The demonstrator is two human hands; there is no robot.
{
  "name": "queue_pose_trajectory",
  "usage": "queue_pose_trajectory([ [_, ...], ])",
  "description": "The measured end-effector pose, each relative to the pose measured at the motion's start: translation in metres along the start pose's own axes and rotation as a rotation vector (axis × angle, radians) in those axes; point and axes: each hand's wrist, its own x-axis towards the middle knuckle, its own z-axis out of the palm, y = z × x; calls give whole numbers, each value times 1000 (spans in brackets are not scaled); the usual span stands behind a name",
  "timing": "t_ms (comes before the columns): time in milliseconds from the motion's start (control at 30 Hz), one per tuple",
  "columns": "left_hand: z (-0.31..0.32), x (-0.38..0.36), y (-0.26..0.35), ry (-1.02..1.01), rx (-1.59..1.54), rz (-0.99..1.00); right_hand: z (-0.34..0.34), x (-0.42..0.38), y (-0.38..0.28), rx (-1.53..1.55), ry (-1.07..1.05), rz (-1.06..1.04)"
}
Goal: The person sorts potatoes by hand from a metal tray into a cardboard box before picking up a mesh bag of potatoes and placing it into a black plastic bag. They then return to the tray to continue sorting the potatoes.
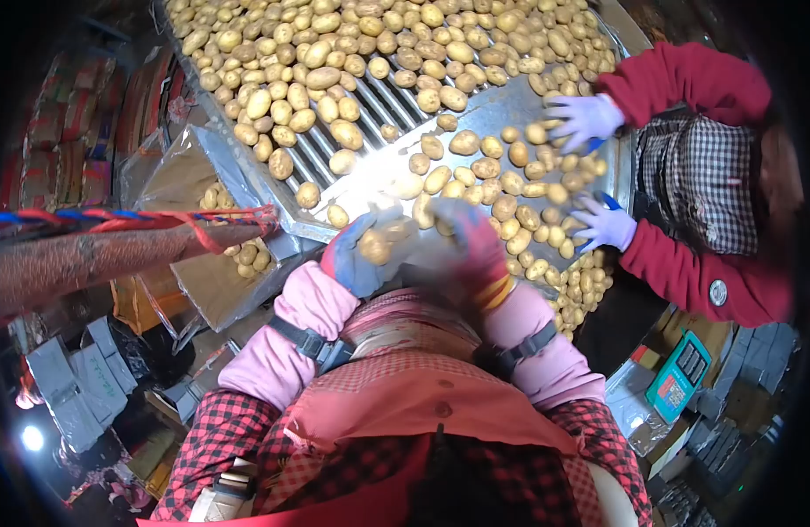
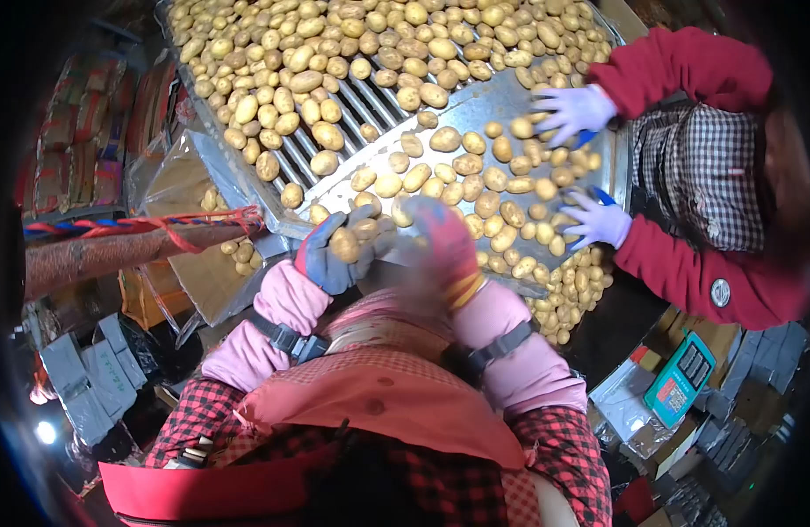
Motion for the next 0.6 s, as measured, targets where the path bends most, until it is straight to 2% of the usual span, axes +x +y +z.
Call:
queue_pose_trajectory([
  [33, -3, -1, -5, 15, -345, -94, -3, -1, 2, -1, -15, -2],
  [67, -5, -5, -9, 31, -689, -185, -18, 9, 23, -69, 43, 147],
  [100, -31, -12, 11, -14, -669, -133, -7, 49, 31, -140, 154, 235],
  [167, -34, -46, 7, -4, -722, -113, -5, 83, 65, -372, 263, 224],
  [200, -46, -61, 4, -86, -811, -123, -2, 100, 86, -408, 288, 279],
  [233, -51, -71, 8, -30, -769, -92, 0, 115, 100, -445, 329, 327],
  [300, -55, -93, 11, 87, -699, -37, 2, 120, 97, -242, 381, 312],
  [333, -63, -103, 9, 27, -758, -7, 2, 121, 91, -145, 403, 309],
  [367, -67, -108, 6, 55, -723, 6, 0, 121, 26, -82, 190, 347],
  [433, -76, -115, 5, 111, -641, 49, 44, 136, 31, -115, 98, 73],
  [500, -65, -115, 9, 211, 216, 195, 87, 154, 21, -322, -134, 130],
  [533, -66, -119, 11, 226, 336, 209, 96, 160, 18, -485, -386, 219],
  [567, -67, -124, 13, 244, 456, 223, 102, 167, 28, -533, -365, 202],
  [600, -73, -128, 18, 222, 268, 205, 102, 168, 49, -124, -346, 272],
])
